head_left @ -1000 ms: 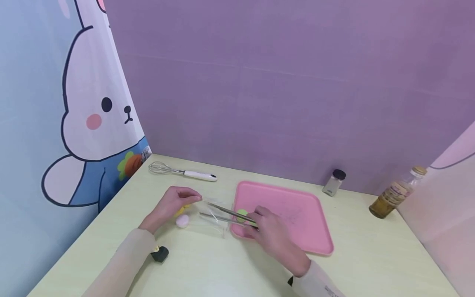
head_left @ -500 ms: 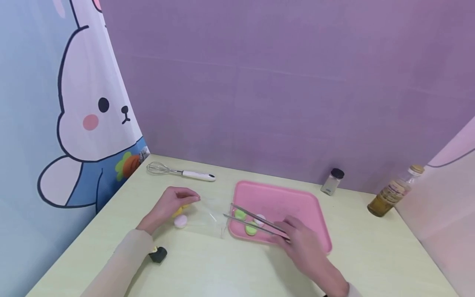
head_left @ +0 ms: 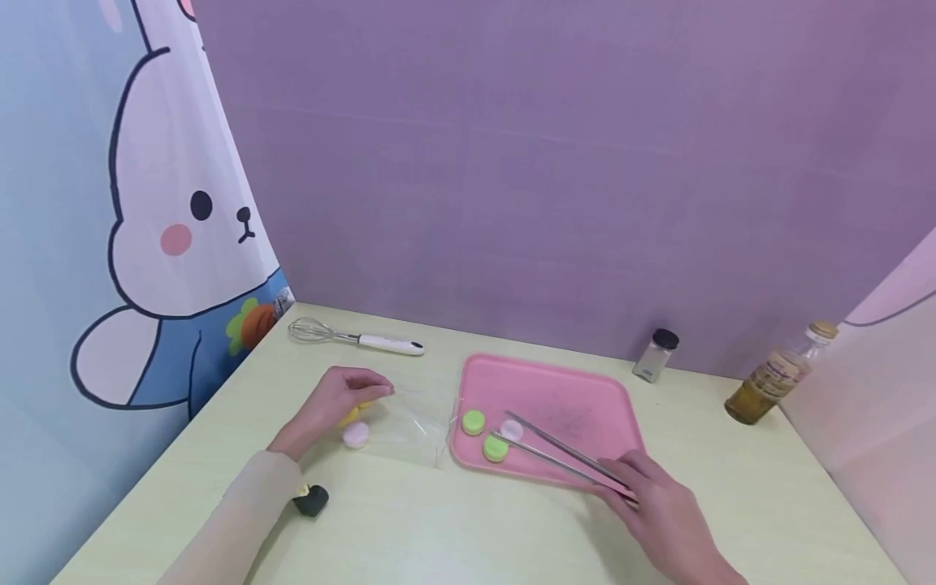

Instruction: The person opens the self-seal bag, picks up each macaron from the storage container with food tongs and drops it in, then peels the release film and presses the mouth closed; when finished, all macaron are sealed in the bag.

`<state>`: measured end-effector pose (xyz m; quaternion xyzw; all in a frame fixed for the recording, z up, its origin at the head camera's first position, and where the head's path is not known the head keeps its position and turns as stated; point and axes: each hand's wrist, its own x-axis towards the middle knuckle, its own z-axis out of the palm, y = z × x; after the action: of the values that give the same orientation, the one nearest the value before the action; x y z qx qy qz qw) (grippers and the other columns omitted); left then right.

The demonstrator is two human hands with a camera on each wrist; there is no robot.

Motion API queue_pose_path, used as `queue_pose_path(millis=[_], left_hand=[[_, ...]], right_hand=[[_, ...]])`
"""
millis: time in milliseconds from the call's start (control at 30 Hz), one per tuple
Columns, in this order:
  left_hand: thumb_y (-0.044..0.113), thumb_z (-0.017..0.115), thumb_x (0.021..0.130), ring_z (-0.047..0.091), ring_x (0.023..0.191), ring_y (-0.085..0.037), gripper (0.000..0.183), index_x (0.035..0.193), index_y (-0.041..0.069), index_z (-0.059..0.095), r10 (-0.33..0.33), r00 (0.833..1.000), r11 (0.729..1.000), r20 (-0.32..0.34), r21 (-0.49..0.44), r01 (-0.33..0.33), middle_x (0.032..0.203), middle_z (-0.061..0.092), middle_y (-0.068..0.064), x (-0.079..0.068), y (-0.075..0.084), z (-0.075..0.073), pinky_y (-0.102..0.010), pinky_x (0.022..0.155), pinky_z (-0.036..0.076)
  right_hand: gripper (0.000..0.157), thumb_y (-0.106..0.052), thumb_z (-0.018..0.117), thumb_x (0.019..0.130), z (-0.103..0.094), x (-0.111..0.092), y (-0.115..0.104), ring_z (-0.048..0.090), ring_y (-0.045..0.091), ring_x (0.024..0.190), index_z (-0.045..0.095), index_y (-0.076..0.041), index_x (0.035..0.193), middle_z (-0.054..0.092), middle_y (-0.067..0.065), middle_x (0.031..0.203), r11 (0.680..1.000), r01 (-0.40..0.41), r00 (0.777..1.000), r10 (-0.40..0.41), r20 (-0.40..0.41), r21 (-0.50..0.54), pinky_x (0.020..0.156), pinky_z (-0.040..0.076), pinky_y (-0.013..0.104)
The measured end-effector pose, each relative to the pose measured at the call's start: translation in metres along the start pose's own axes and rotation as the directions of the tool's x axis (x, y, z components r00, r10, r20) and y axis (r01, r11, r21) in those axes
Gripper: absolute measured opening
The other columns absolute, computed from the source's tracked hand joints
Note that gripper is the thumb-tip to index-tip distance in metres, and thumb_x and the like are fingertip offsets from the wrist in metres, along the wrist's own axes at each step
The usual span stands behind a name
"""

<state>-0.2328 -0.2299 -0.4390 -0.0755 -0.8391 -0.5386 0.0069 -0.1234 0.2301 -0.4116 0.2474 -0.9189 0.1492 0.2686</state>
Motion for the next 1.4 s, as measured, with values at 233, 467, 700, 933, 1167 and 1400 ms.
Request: queue_pose_path(millis=[233,467,700,933,1167,1400], left_hand=[[0.030,0.077,0.092,0.067,0.108,-0.021,0.023,0.106,0.012,0.079,-0.001,1.000,1.000,-0.002,-0.007,0.001,0.103,0.076,0.000,0.000,0.000,0.000,-0.041,0.096,0.051],[0.030,0.077,0.092,0.067,0.108,-0.021,0.022,0.106,0.012,0.079,-0.022,1.000,1.000,-0.002,-0.007,0.022,0.103,0.076,0.000,0.000,0.001,0.000,-0.041,0.095,0.051],[0.029,0.077,0.092,0.067,0.107,-0.021,0.022,0.105,0.012,0.079,-0.017,1.000,1.000,-0.007,-0.010,0.017,0.103,0.076,-0.001,0.000,0.000,0.000,-0.037,0.093,0.052],[0.030,0.077,0.092,0.067,0.108,-0.020,0.022,0.105,0.013,0.079,-0.008,1.000,1.000,-0.001,-0.006,0.008,0.104,0.075,0.000,0.000,-0.001,0.000,-0.040,0.095,0.051],[0.030,0.077,0.091,0.067,0.108,-0.020,0.022,0.105,0.013,0.079,-0.015,1.000,1.000,0.000,-0.006,0.015,0.104,0.076,0.000,0.001,-0.001,0.000,-0.042,0.097,0.051],[0.030,0.077,0.092,0.068,0.107,-0.020,0.022,0.105,0.012,0.079,-0.007,1.000,1.000,-0.005,-0.006,0.007,0.103,0.076,0.000,0.000,-0.001,0.000,-0.042,0.097,0.050]], right_hand=[[0.034,-0.018,0.091,0.072,-0.008,-0.016,0.018,0.048,-0.002,0.070,0.078,-0.019,0.103,0.057,-0.015,0.090,0.999,-0.032,0.999,0.032,0.002,-0.030,0.054,0.045,0.025],[0.031,-0.019,0.091,0.071,-0.009,-0.026,0.034,0.044,-0.005,0.068,0.076,-0.023,0.098,0.055,-0.020,0.088,0.998,-0.056,0.998,0.057,0.019,-0.016,0.052,0.041,0.025],[0.030,-0.020,0.092,0.071,-0.007,-0.027,0.038,0.046,-0.005,0.069,0.076,-0.024,0.097,0.056,-0.022,0.090,0.998,-0.061,0.997,0.061,0.046,-0.010,0.053,0.043,0.026],[0.028,-0.022,0.090,0.074,-0.003,-0.024,0.036,0.047,-0.004,0.071,0.076,-0.025,0.098,0.056,-0.023,0.091,0.997,-0.071,0.994,0.071,0.082,-0.007,0.056,0.044,0.026],[0.027,-0.025,0.088,0.079,0.002,-0.016,0.032,0.052,-0.001,0.077,0.076,-0.025,0.104,0.062,-0.017,0.100,0.997,-0.070,0.991,0.072,0.110,-0.026,0.063,0.052,0.031],[0.029,-0.022,0.089,0.076,0.009,-0.008,0.032,0.050,-0.004,0.075,0.077,-0.020,0.102,0.059,-0.017,0.094,1.000,0.018,0.998,-0.017,0.069,-0.013,0.061,0.050,0.027]])
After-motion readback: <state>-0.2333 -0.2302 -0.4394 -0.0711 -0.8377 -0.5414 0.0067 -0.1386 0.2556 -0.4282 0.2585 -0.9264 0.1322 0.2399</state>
